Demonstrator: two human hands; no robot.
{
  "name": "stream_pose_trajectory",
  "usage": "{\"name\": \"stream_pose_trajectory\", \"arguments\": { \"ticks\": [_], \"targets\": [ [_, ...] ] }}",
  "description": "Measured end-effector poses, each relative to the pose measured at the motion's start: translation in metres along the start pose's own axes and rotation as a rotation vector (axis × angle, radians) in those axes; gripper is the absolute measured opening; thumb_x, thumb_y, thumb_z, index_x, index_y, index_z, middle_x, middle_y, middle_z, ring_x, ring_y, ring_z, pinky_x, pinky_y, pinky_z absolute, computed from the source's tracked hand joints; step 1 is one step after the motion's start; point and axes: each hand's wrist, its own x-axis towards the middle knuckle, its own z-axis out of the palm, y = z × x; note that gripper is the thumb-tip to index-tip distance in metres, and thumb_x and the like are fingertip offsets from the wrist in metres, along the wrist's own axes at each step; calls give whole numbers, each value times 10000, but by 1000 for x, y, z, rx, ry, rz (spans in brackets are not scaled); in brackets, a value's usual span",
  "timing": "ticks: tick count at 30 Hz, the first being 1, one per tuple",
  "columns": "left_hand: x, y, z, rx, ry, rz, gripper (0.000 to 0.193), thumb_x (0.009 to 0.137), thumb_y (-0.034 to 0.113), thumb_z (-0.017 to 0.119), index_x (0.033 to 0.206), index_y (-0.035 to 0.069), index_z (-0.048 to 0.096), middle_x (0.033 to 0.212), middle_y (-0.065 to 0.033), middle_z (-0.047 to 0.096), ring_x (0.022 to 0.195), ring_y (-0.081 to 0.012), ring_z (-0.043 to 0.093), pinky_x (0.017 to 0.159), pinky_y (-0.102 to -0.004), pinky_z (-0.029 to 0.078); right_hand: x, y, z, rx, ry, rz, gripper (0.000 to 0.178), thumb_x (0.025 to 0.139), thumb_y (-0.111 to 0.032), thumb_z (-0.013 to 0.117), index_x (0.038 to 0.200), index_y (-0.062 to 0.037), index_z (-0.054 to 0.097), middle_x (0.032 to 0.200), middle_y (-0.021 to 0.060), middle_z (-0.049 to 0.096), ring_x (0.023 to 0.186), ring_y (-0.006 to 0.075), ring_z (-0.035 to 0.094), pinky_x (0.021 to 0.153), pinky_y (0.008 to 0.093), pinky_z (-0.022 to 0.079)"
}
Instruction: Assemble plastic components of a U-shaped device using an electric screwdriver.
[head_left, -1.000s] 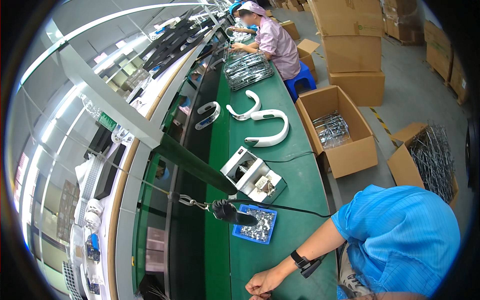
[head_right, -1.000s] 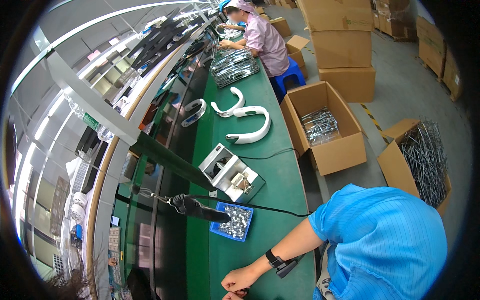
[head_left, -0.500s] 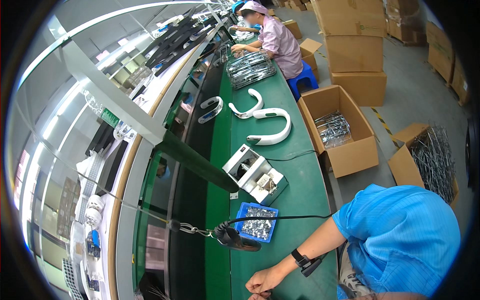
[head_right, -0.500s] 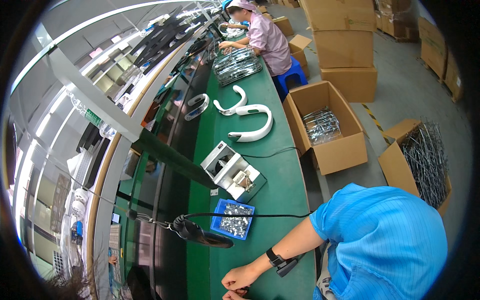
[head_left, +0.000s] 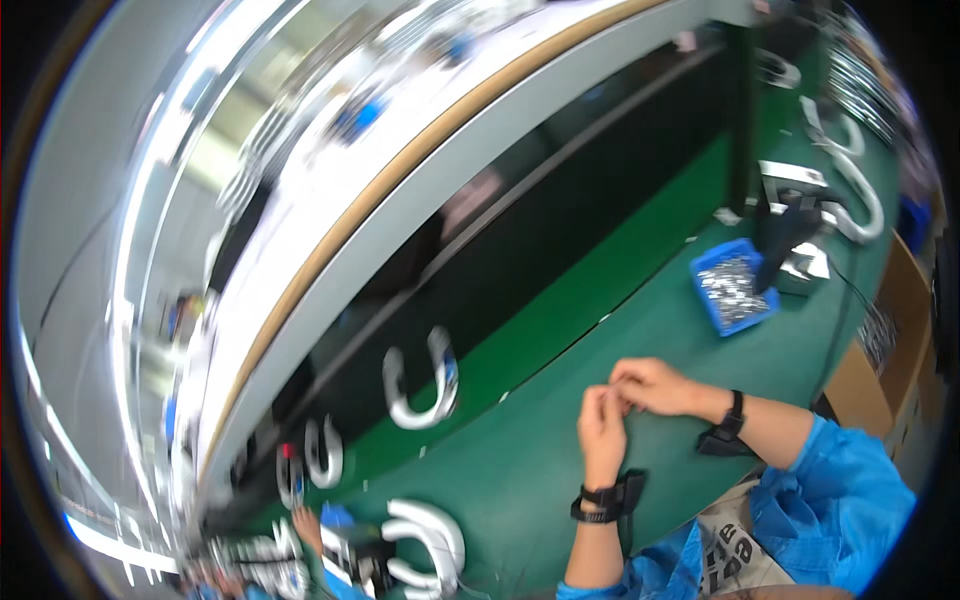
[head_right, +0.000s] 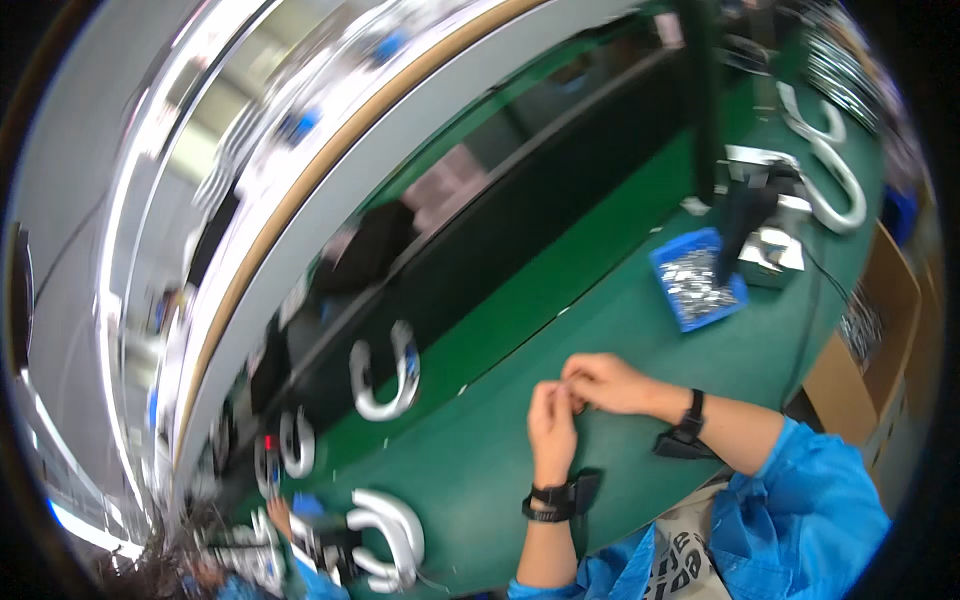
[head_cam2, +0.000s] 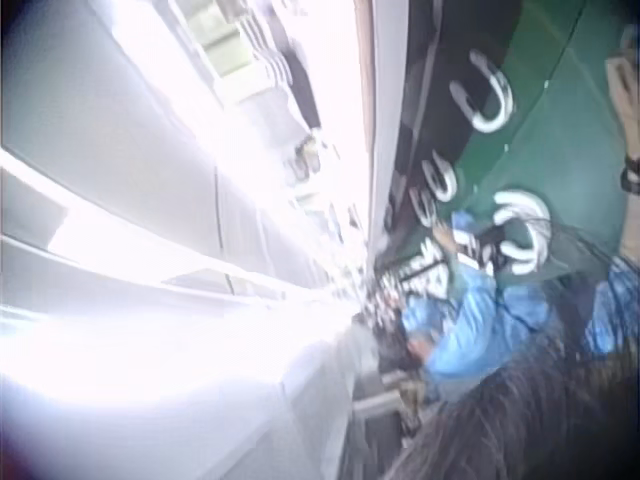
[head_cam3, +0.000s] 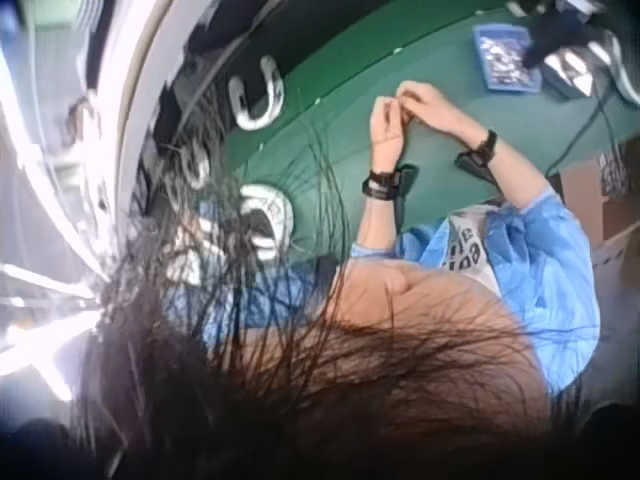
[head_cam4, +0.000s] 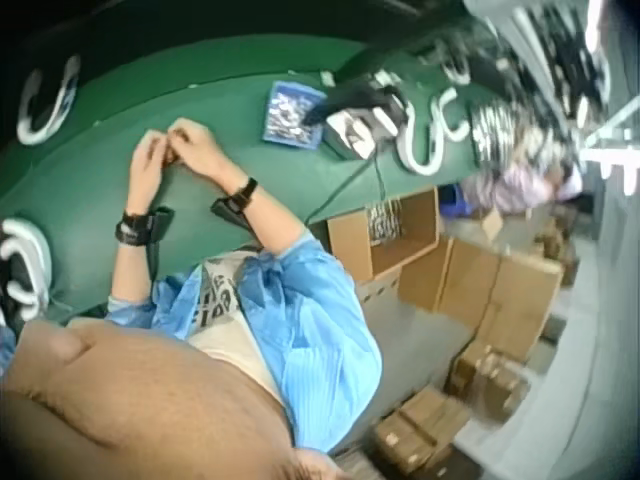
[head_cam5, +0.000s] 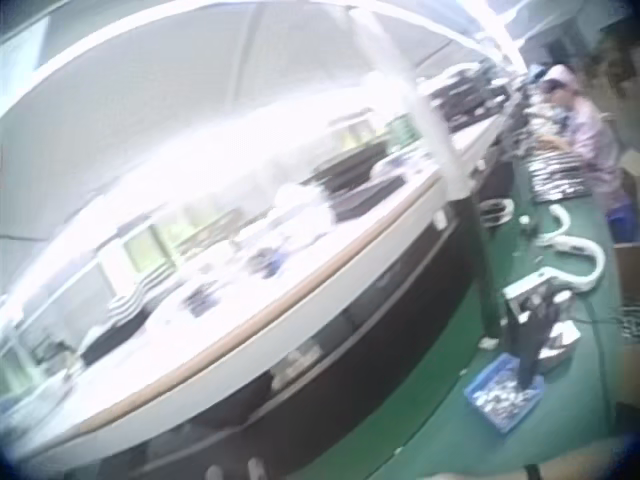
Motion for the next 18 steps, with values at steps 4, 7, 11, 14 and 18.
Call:
{"name": "stream_pose_trajectory", "arguments": {
  "ticks": [4,7,11,14,18],
  "targets": [
    [-2,-6,-15,-22,22,2,189,1131,166,541,1035,12,595,834,-23,639,766,-94,579,716,-267,496,9,0,11,4,-97,-17,135,1092,-143,547,1053,-29,610,855,28,675,765,90,648,621,253,525],
    [-6,-2,-21,0,54,-8,192,1129,175,550,1030,15,590,815,-24,647,758,-92,594,709,-271,507,10,0,16,-2,-93,-31,135,1099,-143,545,1040,-32,594,850,23,647,752,97,635,618,248,520],
    [-8,-4,-18,-27,38,2,203,1131,182,546,1022,15,586,804,-23,646,748,-96,596,703,-273,509,5,-5,15,9,-86,-71,143,1101,-149,548,1029,-31,581,849,24,629,752,102,633,614,251,522],
    [-8,-3,-17,-1,43,7,218,1136,193,536,1014,19,583,813,-24,647,762,-101,599,713,-270,508,5,-4,14,52,-98,-74,133,1095,-143,561,1028,-30,580,850,25,626,746,101,623,609,256,525],
    [-4,-7,-20,-48,55,-23,224,1138,221,531,1063,18,589,876,-39,656,845,-118,617,794,-289,514,7,-1,9,65,-80,-78,114,1084,-128,573,1025,-31,581,843,23,617,733,100,607,601,260,523]
  ]
}}
